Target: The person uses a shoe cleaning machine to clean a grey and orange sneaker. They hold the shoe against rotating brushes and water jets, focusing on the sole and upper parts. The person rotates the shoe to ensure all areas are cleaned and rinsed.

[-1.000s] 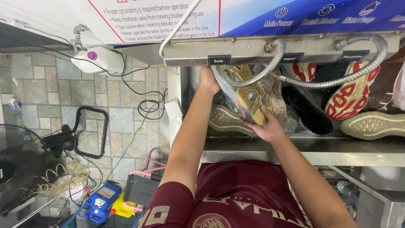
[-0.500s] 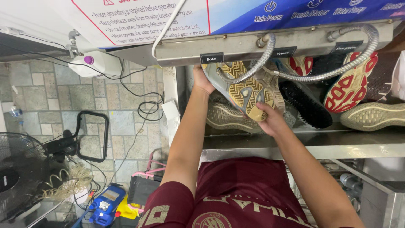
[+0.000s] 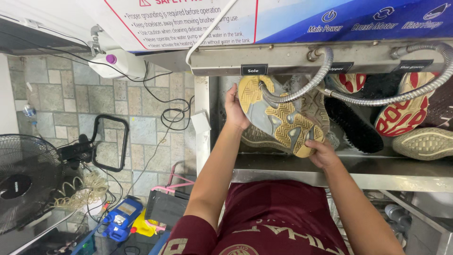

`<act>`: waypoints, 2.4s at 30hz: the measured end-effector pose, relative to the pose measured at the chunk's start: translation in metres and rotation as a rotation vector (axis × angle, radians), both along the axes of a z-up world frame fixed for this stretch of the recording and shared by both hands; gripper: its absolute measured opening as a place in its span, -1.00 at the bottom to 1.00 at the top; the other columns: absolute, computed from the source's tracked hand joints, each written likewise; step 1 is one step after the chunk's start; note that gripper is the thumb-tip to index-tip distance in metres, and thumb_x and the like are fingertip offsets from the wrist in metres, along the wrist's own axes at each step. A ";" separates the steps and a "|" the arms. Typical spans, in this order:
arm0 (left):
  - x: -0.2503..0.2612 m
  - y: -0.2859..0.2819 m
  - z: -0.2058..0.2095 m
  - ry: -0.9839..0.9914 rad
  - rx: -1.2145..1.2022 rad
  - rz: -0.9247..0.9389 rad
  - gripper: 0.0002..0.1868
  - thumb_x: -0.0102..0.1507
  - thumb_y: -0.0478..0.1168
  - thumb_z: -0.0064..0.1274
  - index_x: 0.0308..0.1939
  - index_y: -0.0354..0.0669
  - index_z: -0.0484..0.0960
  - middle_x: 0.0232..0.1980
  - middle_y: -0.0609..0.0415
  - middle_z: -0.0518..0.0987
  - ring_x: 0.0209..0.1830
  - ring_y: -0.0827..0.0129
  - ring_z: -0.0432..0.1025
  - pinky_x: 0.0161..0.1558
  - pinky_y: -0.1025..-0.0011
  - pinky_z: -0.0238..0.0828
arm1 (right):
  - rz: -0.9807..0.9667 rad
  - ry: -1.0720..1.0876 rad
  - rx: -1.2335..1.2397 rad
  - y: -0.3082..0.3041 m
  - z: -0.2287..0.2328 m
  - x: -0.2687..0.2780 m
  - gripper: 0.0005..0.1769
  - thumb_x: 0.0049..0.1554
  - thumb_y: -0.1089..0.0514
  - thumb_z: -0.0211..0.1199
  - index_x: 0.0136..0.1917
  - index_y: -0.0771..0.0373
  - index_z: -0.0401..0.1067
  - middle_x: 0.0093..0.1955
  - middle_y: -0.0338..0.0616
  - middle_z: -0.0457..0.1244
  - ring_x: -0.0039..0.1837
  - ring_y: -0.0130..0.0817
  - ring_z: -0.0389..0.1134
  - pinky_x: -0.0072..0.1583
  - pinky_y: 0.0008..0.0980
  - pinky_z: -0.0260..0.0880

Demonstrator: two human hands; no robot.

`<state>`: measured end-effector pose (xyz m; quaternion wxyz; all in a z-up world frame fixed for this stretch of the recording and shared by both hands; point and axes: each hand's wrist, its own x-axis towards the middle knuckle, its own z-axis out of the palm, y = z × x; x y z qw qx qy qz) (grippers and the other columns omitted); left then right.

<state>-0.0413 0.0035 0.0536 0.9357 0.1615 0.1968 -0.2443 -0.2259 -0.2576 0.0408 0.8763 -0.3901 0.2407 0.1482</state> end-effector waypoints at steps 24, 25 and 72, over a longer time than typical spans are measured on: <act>-0.006 0.014 0.003 -0.260 0.420 -0.071 -0.16 0.09 -0.32 0.00 0.50 -0.04 0.22 0.34 0.01 0.44 0.38 0.18 0.32 0.38 0.20 0.27 | -0.179 0.138 0.127 -0.002 0.004 0.063 -0.22 0.03 -0.07 0.17 0.49 0.18 0.21 0.42 -0.04 0.24 0.44 -0.01 0.25 0.39 0.17 0.28; -0.009 0.010 0.003 -0.258 0.437 -0.085 -0.14 0.09 -0.35 0.04 0.51 -0.04 0.21 0.34 0.00 0.44 0.37 0.18 0.32 0.37 0.21 0.26 | -0.205 0.172 0.140 0.001 0.002 0.060 -0.21 0.03 -0.09 0.17 0.48 0.18 0.21 0.42 -0.04 0.24 0.45 -0.01 0.24 0.40 0.16 0.30; 0.051 -0.015 -0.029 -0.441 0.595 -0.298 -0.49 0.05 -0.39 0.43 0.03 -0.27 0.56 -0.07 0.07 0.62 -0.06 0.36 0.52 0.01 0.39 0.48 | -0.365 0.189 0.117 -0.040 -0.072 0.141 -0.68 0.03 -0.19 0.28 -0.20 0.03 0.31 -0.27 -0.33 0.11 -0.07 -0.31 0.24 0.14 -0.15 0.41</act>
